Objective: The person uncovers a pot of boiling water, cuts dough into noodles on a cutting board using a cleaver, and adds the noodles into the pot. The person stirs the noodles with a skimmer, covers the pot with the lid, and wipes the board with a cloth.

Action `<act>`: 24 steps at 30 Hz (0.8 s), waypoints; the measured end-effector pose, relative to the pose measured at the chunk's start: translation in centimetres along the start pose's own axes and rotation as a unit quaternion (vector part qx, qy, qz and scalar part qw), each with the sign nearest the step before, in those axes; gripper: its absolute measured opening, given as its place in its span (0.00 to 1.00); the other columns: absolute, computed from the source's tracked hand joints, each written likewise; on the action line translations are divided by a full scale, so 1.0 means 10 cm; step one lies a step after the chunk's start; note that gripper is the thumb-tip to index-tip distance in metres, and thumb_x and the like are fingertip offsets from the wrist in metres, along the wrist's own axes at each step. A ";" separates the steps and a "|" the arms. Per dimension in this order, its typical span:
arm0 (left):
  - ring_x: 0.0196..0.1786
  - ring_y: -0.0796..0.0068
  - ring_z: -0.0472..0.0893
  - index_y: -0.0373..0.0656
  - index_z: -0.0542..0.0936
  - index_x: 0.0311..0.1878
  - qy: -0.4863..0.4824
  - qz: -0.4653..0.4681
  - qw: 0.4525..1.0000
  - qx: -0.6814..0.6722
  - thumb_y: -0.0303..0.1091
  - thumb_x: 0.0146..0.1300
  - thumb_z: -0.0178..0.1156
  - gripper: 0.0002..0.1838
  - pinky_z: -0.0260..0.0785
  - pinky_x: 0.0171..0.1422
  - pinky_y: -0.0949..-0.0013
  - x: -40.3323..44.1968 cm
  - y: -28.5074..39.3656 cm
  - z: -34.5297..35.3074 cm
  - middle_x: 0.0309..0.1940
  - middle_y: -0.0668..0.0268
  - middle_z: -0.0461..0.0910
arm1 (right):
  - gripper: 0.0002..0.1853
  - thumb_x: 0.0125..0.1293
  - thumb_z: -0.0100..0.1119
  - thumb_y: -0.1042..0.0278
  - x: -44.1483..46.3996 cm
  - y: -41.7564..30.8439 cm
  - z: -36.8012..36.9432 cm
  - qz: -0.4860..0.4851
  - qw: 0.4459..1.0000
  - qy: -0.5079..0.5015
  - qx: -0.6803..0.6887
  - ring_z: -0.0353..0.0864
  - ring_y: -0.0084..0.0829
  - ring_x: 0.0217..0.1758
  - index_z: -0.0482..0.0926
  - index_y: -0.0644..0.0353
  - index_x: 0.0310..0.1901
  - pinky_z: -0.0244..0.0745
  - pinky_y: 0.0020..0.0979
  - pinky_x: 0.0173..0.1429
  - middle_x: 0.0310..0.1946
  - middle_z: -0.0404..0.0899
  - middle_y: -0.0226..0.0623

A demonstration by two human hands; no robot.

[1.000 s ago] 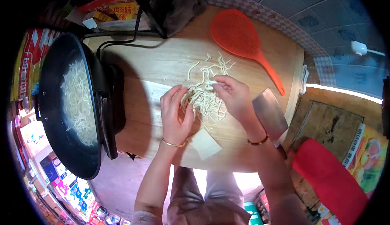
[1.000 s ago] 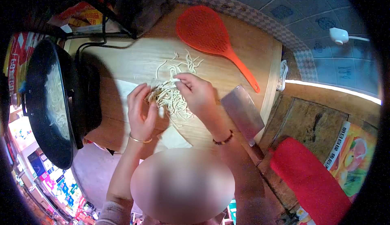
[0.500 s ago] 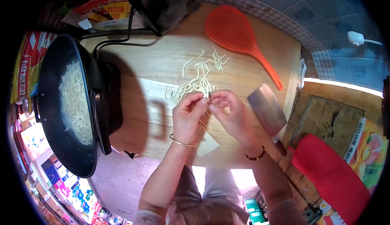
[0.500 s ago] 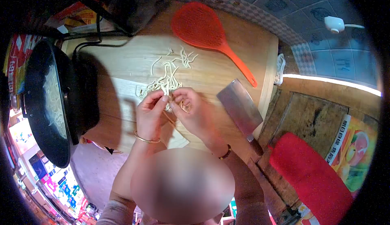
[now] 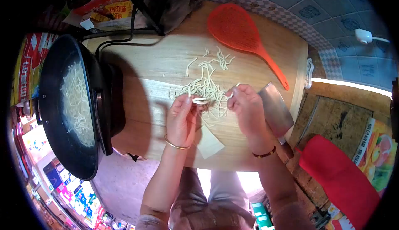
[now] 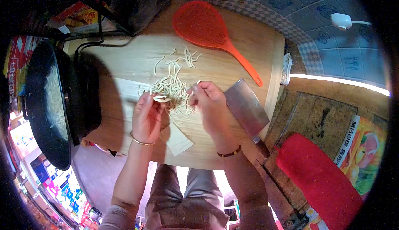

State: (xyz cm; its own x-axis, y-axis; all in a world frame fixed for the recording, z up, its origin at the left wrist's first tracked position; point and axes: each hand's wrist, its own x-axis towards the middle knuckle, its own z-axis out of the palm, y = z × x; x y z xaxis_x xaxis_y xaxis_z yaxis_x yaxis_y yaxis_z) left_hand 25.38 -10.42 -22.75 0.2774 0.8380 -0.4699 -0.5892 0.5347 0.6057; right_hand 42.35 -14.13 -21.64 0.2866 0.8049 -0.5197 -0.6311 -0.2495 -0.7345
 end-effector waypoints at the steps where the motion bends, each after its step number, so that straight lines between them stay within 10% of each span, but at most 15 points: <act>1: 0.38 0.76 0.78 0.37 0.77 0.46 -0.015 0.009 0.999 -0.048 0.27 0.68 0.55 0.07 0.72 0.47 0.72 0.02 0.00 -0.03 0.39 0.63 0.80 | 0.11 0.66 0.57 0.69 -0.01 0.00 0.01 0.000 1.000 0.000 0.000 0.77 0.23 0.33 0.76 0.64 0.46 0.73 0.24 0.39 0.35 0.79 0.36; 3: 0.39 0.76 0.78 0.36 0.76 0.47 -0.027 0.017 0.999 -0.036 0.26 0.68 0.54 0.07 0.73 0.47 0.72 0.03 -0.01 -0.05 0.40 0.62 0.80 | 0.18 0.63 0.60 0.64 -0.07 -0.03 0.10 -0.262 0.774 0.039 -0.576 0.77 0.27 0.32 0.75 0.61 0.52 0.73 0.26 0.39 0.37 0.79 0.38; 7: 0.38 0.75 0.79 0.38 0.79 0.42 -0.025 0.067 0.975 0.211 0.24 0.63 0.60 0.06 0.73 0.44 0.72 0.01 -0.03 -0.07 0.40 0.64 0.80 | 0.14 0.63 0.63 0.69 -0.09 -0.02 0.31 -0.125 0.896 -0.112 -0.411 0.71 0.19 0.34 0.78 0.65 0.48 0.70 0.21 0.38 0.39 0.73 0.33; 9: 0.37 0.73 0.79 0.38 0.79 0.41 -0.055 0.131 0.911 0.388 0.24 0.60 0.62 0.06 0.73 0.42 0.71 0.00 0.01 -0.04 0.39 0.64 0.81 | 0.11 0.64 0.62 0.70 -0.08 0.01 0.37 -0.068 0.880 -0.095 -0.460 0.72 0.18 0.34 0.79 0.67 0.45 0.69 0.20 0.39 0.38 0.74 0.32; 11: 0.37 0.69 0.79 0.39 0.80 0.38 -0.084 0.228 0.801 0.548 0.23 0.54 0.66 0.08 0.72 0.40 0.71 -0.05 0.13 0.10 0.38 0.63 0.80 | 0.12 0.64 0.61 0.63 -0.02 0.21 0.31 -0.141 0.958 -0.092 -0.232 0.76 0.22 0.29 0.82 0.63 0.41 0.70 0.21 0.35 0.30 0.77 0.31; 17: 0.39 0.67 0.78 0.38 0.81 0.36 -0.121 0.289 0.783 0.538 0.23 0.51 0.67 0.08 0.72 0.39 0.71 0.00 0.11 -0.01 0.34 0.62 0.80 | 0.09 0.67 0.58 0.70 -0.06 0.06 0.23 0.031 0.994 -0.103 0.022 0.75 0.19 0.31 0.79 0.68 0.42 0.71 0.20 0.36 0.32 0.79 0.32; 21: 0.39 0.72 0.78 0.38 0.80 0.35 0.002 0.210 0.845 0.491 0.22 0.53 0.67 0.07 0.71 0.44 0.71 0.08 0.25 -0.22 0.34 0.64 0.79 | 0.09 0.67 0.56 0.71 0.07 -0.10 0.05 0.009 0.997 -0.057 0.057 0.76 0.18 0.31 0.78 0.67 0.43 0.71 0.19 0.38 0.33 0.80 0.33; 24: 0.45 0.64 0.76 0.40 0.78 0.40 0.063 0.320 0.733 0.596 0.23 0.51 0.67 0.12 0.69 0.52 0.65 0.23 0.23 -0.66 0.40 0.61 0.77 | 0.11 0.66 0.58 0.68 0.27 -0.13 -0.05 -0.028 0.965 0.017 -0.262 0.78 0.26 0.37 0.77 0.66 0.45 0.73 0.24 0.44 0.38 0.80 0.37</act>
State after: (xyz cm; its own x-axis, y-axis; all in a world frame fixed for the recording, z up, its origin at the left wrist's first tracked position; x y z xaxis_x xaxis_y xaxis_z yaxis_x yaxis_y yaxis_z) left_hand 19.68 -7.98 -26.67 0.1168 0.9823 0.1466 0.5353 -0.1866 0.8238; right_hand 44.34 -11.91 -22.33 0.3392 0.8091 -0.4799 -0.1664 -0.4505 -0.8771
